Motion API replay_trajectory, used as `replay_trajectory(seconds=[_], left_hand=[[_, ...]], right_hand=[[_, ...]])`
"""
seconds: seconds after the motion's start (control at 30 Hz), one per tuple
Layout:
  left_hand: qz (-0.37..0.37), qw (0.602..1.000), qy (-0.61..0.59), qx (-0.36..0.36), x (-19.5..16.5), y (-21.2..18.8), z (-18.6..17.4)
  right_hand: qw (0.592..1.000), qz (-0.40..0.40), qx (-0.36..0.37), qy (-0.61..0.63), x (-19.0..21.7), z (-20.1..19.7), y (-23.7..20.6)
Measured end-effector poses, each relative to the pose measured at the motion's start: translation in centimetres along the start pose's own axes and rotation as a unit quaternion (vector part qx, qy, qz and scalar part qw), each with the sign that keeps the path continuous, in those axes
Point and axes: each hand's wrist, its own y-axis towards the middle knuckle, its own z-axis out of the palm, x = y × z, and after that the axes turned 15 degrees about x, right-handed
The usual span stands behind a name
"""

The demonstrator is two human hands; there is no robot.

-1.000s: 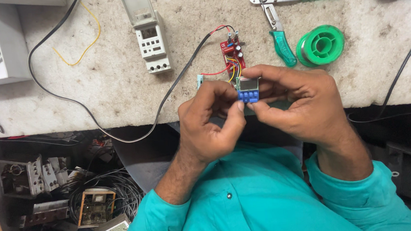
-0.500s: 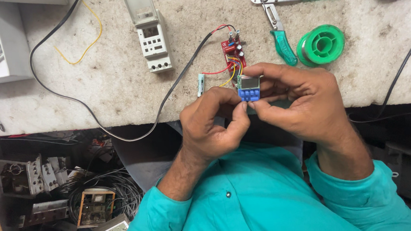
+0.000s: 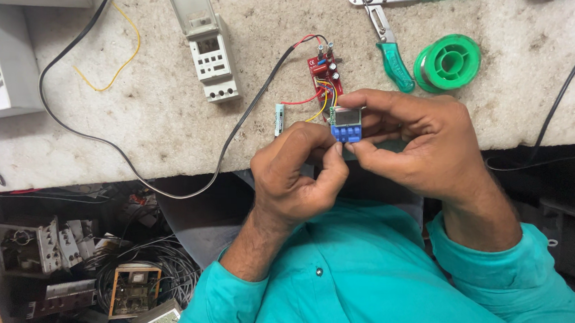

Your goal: The person sits at a workbench and assembles a small electronic module, holding a circuit board with a display and pressing a blue terminal connector onto it by hand. They repeatedly align and seat the connector, adjust wires on the board, and finally turn the assembly over to work on its underside.

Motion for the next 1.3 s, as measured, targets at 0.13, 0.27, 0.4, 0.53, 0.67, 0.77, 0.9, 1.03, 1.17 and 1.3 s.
replay_trajectory(seconds=[0.13, 0.27, 0.4, 0.53, 0.67, 0.77, 0.9, 1.03, 1.17, 1.3], left_hand=[[-0.005, 1.000, -0.001, 0.000, 0.00, -0.05, 0.09], [-0.004, 1.000, 0.006, 0.001, 0.04, -0.04, 0.12], [-0.007, 1.000, 0.005, 0.000, 0.01, -0.05, 0.15], [-0.008, 1.000, 0.003, -0.001, -0.03, -0.08, 0.13], [-0.011, 1.000, 0.006, 0.000, -0.02, -0.04, 0.15], [-0.013, 1.000, 0.005, 0.003, -0.07, -0.04, 0.19], [-0.012, 1.000, 0.010, 0.003, -0.08, -0.12, 0.08], [-0.023, 1.000, 0.001, 0.004, -0.06, -0.38, 0.13], [-0.026, 0.999, -0.034, 0.000, 0.17, -0.52, 0.32], [-0.023, 1.000, -0.013, -0.001, 0.34, -0.61, 0.31]], right_hand=[[1.000, 0.002, -0.002, -0.006, -0.03, 0.05, -0.04], [1.000, 0.001, 0.000, -0.001, -0.10, 0.02, -0.03], [1.000, 0.005, -0.001, 0.001, -0.13, -0.01, -0.06], [1.000, 0.000, -0.004, -0.004, -0.17, 0.09, -0.07], [1.000, -0.002, -0.001, -0.003, -0.17, 0.08, -0.06], [1.000, 0.000, -0.002, -0.009, -0.11, 0.00, -0.08], [1.000, 0.001, -0.004, -0.013, -0.01, 0.04, -0.06], [1.000, -0.001, -0.003, -0.019, 0.12, 0.06, -0.03], [1.000, 0.001, -0.001, -0.014, 0.17, 0.13, -0.01], [1.000, 0.001, -0.002, -0.026, 0.15, 0.09, -0.04]])
